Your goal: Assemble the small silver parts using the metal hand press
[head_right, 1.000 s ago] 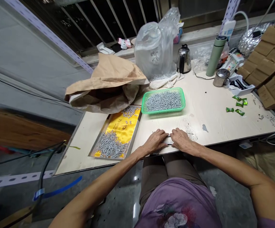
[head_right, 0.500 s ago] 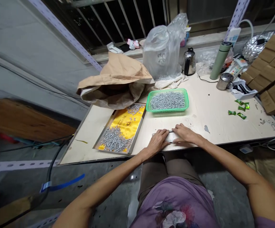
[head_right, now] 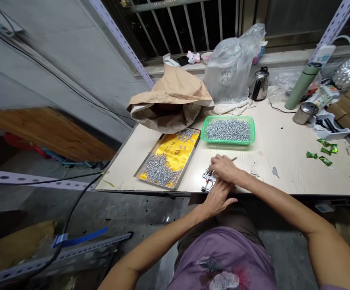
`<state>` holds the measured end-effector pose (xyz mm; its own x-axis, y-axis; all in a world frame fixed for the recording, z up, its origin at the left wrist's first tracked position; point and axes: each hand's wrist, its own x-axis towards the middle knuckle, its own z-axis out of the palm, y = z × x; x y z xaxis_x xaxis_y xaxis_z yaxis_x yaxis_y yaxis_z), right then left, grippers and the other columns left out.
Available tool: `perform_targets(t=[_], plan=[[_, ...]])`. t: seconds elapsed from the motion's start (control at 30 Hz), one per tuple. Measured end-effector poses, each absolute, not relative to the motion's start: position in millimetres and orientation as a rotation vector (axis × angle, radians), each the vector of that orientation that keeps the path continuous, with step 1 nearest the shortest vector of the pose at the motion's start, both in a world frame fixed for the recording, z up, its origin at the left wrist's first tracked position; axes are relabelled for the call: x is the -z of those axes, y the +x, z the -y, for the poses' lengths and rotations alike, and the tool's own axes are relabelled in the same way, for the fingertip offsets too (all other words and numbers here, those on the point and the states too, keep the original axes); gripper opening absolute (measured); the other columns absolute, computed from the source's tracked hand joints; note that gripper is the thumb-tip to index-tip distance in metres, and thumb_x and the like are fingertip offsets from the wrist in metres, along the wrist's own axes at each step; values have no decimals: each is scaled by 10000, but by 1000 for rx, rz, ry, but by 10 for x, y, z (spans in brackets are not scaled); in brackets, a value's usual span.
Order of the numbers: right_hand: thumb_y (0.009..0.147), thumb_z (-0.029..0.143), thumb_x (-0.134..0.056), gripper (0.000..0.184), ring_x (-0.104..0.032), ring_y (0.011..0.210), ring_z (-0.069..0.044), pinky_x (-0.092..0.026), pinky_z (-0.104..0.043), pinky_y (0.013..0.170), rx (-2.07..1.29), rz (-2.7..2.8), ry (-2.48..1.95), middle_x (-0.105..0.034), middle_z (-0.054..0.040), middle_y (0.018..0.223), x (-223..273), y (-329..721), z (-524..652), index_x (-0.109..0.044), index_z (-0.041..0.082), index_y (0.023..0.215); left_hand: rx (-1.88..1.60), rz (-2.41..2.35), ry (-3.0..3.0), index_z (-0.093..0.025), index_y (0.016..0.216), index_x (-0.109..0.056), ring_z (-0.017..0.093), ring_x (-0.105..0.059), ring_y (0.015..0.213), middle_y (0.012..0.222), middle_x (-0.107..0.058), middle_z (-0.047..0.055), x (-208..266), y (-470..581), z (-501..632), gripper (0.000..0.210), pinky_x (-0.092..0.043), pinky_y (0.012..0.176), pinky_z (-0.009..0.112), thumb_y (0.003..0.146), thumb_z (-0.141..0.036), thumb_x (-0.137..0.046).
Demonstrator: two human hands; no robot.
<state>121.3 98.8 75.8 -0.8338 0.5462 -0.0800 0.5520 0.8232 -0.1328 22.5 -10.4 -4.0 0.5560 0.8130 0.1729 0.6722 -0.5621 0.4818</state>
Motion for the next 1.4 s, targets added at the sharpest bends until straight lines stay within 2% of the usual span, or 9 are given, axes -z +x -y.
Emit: perform_targets(t=[0.17, 0.3, 0.43, 0.53, 0.67, 0.77, 1.0, 1.23, 1.4], plan=[[840, 187, -632, 137, -472, 924, -220, -351, -327, 716, 179, -3036, 416, -618, -79, 951, -646, 856, -740, -676, 201, 712, -452, -1274, 2357, -123, 1384, -412, 344, -388, 1336, 1408, -463, 182, 88, 248, 135, 639, -315, 1097, 504, 892, -522, -494], [849, 155, -612, 141, -515, 860, -195, -382, -306, 695, 225, -3182, 348, -643, -68, 885, -520, 719, -800, -649, 181, 715, -413, -1246, 2406, -100, 1379, -419, 327, -389, 1338, 1402, -474, 172, 46, 262, 76, 592, -309, 1111, 465, 913, -459, -489], [914, 144, -475, 191, -544, 745, -171, -427, -285, 672, 335, -3475, 618, -647, -55, 784, -736, 724, -987, -637, 172, 816, -459, -1230, 2483, -118, 1273, -521, 283, -478, 1263, 1299, -572, 145, -52, 245, -43, 465, -380, 1064, 418, 925, -425, -485], [952, 190, -396, 235, -572, 846, -207, -461, -330, 747, 261, -3610, 932, -654, -90, 873, -1085, 902, -1307, -629, 156, 944, -568, -1327, 2532, -143, 1175, -586, 245, -520, 1195, 1221, -613, 128, -190, 31, -150, 339, -418, 1020, 392, 932, -360, -492], [950, 314, -431, 261, -592, 824, -232, -476, -360, 726, -113, -3526, 1385, -650, -89, 863, -1310, 1307, -1898, -659, 187, 935, -469, -1944, 2280, -153, 969, -676, 210, -588, 941, 997, -659, 108, -450, -671, -324, 217, -483, 836, 341, 929, -192, -467], [942, 386, -436, 316, -596, 793, -247, -477, -347, 638, -218, -3339, 1483, -640, -100, 845, -1201, 1550, -2104, -683, 190, 967, -233, -2451, 1926, -135, 887, -705, 238, -564, 940, 936, -651, 121, -617, -1250, -430, 242, -464, 805, 353, 921, -192, -473], [981, 376, -353, 372, -616, 823, -224, -522, -342, 693, 142, -3438, 1242, -637, -98, 900, -852, 1557, -1323, -670, 184, 1012, 87, -2546, 1809, -119, 881, -729, 275, -521, 1041, 1013, -649, 148, -636, -1724, -517, 275, -432, 820, 355, 897, -219, -474], [968, 264, -385, 284, -632, 805, -200, -531, -322, 726, 551, -3298, 1205, -642, -78, 859, -637, 1597, -610, -662, 200, 975, 199, -2393, 1955, -98, 882, -727, 269, -549, 1037, 1008, -664, 167, -642, -1739, -653, 284, -446, 831, 336, 876, -185, -457], [959, 214, -402, 256, -623, 772, -193, -527, -322, 696, 709, -3230, 1275, -633, -77, 861, -566, 1653, -377, -657, 200, 977, 221, -2380, 1820, -101, 888, -714, 257, -610, 969, 1000, -682, 142, -703, -1740, -719, 278, -467, 738, 298, 877, -266, -490]])
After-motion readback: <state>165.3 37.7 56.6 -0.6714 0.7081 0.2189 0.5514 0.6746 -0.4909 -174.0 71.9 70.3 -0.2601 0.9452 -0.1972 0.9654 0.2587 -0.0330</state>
